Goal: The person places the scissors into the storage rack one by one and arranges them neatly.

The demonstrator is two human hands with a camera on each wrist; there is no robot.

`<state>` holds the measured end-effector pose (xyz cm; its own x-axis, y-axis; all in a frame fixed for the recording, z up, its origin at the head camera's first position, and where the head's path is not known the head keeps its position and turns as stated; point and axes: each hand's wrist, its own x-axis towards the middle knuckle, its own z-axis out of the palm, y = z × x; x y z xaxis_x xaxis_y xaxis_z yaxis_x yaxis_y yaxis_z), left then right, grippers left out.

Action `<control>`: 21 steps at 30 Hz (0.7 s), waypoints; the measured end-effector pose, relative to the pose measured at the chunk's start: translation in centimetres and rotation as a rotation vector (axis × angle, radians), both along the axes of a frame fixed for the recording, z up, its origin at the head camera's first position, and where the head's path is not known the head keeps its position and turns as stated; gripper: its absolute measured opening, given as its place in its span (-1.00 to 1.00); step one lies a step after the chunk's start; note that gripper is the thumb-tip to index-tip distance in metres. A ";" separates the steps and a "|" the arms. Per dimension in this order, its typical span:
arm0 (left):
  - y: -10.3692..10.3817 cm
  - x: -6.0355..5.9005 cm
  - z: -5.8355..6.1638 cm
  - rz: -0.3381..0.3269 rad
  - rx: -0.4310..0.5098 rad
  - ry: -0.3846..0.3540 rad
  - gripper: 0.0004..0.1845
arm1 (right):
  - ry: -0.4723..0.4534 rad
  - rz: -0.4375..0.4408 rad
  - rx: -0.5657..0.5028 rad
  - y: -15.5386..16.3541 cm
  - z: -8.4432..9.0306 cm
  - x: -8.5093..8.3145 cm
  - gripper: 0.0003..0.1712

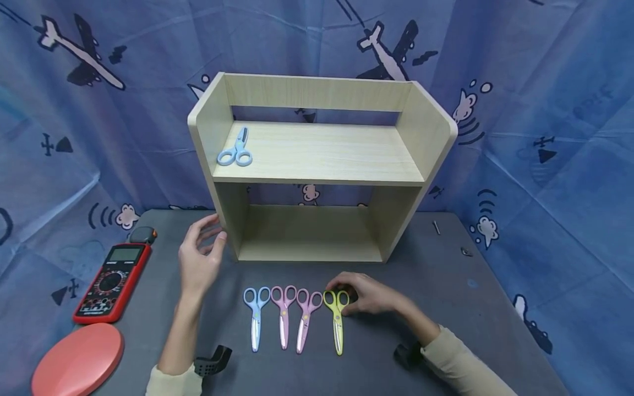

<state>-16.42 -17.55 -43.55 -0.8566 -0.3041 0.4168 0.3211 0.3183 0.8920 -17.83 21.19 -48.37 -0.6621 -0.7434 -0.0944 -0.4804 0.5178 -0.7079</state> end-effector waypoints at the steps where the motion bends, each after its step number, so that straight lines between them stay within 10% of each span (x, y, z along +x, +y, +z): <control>1: 0.0 0.0 0.0 -0.001 0.000 0.001 -0.55 | 0.005 -0.002 0.003 0.1 -0.3 -0.1 -0.38; 13: 0.0 -0.1 0.0 -0.003 -0.009 0.003 -0.55 | -0.057 0.065 0.116 1.3 0.3 -0.9 -0.26; 21: 0.0 0.0 0.1 -0.007 0.002 0.007 -0.55 | -0.300 0.228 0.149 2.4 1.7 -1.2 -0.44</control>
